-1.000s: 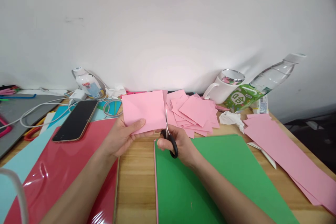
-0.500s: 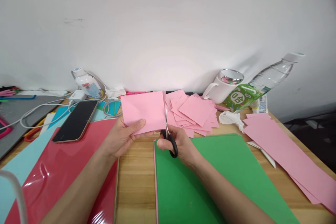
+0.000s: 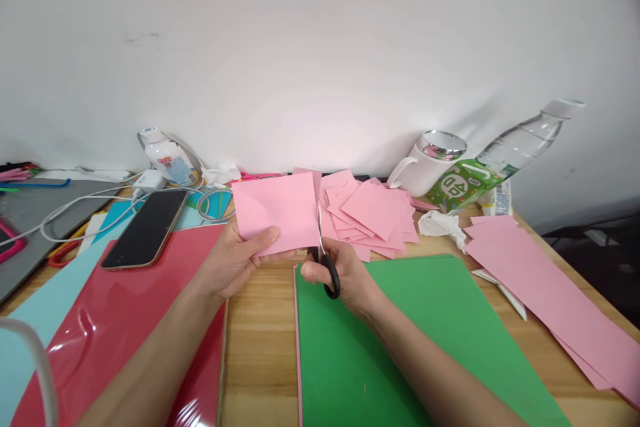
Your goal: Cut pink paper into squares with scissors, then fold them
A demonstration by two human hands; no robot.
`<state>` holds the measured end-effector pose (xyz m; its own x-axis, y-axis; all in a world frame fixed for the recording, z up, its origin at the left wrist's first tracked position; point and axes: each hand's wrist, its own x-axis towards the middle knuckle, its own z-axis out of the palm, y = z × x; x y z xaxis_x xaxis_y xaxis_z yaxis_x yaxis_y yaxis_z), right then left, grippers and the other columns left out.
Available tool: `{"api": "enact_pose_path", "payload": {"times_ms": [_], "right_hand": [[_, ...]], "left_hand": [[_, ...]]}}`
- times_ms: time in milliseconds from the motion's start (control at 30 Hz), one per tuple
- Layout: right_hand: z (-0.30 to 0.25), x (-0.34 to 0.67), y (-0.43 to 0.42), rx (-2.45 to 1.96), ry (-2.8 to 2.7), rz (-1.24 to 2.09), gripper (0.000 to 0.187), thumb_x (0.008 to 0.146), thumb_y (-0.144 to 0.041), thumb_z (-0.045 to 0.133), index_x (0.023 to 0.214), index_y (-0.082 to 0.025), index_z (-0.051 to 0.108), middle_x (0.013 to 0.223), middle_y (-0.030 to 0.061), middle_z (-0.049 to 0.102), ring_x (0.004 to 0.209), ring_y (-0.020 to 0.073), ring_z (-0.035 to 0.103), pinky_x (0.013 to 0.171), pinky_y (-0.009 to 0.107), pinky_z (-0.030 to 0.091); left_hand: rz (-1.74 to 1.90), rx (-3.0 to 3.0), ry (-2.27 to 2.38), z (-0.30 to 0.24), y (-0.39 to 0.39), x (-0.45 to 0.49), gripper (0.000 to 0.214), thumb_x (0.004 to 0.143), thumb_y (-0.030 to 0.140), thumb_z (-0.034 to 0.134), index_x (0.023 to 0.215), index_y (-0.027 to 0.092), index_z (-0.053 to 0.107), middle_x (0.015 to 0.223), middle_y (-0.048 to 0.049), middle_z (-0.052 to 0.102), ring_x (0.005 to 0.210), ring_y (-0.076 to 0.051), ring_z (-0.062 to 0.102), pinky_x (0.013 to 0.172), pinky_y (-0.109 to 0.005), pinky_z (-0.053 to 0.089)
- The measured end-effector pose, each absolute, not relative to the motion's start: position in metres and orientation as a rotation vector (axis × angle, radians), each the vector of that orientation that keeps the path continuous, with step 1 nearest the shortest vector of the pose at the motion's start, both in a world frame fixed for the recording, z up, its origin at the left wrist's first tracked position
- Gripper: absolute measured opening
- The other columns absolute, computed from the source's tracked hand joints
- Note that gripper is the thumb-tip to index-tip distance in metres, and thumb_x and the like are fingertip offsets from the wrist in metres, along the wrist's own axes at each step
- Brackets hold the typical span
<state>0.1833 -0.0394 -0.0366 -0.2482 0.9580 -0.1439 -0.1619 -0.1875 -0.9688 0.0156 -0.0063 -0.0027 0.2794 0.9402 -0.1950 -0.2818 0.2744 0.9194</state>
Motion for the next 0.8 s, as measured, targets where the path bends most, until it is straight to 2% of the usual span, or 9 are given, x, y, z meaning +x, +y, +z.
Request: {"api": "enact_pose_path", "payload": {"times_ms": [400, 633, 800], "right_hand": [[-0.0328, 0.1832, -0.0406, -1.086, -1.111, 1.587, 0.046, 0.049, -0.050, 0.077, 0.069, -0.018, 0.051, 0.052, -0.0057, 0.047, 0.049, 0.0085, 0.039, 0.046, 0.023, 0.029], [-0.0330, 0.1843, -0.0404, -1.102, -1.085, 1.559, 0.043, 0.052, -0.048, 0.076, 0.072, -0.018, 0.052, 0.049, -0.0066, 0.046, 0.047, 0.0094, 0.043, 0.047, 0.024, 0.033], [-0.0391, 0.1873, -0.0381, -1.116, -1.019, 1.426, 0.038, 0.060, -0.044, 0.073, 0.079, -0.016, 0.056, 0.049, -0.0062, 0.047, 0.049, 0.0111, 0.048, 0.049, 0.024, 0.036]], "left_hand": [[0.989, 0.915, 0.902, -0.0022, -0.0059, 0.0153, 0.034, 0.068, 0.017, 0.073, 0.100, 0.019, 0.064, 0.100, -0.0063, 0.072, 0.092, -0.026, 0.067, 0.075, -0.037, 0.059], [0.989, 0.929, 0.903, -0.0029, -0.0051, 0.0137, 0.043, 0.070, 0.018, 0.072, 0.111, 0.023, 0.060, 0.103, -0.0053, 0.071, 0.090, -0.024, 0.067, 0.072, -0.033, 0.060], [1.024, 0.946, 0.908, -0.0034, -0.0039, 0.0120, 0.043, 0.069, 0.020, 0.072, 0.109, 0.025, 0.060, 0.103, -0.0032, 0.071, 0.087, -0.022, 0.068, 0.069, -0.031, 0.060]]}}
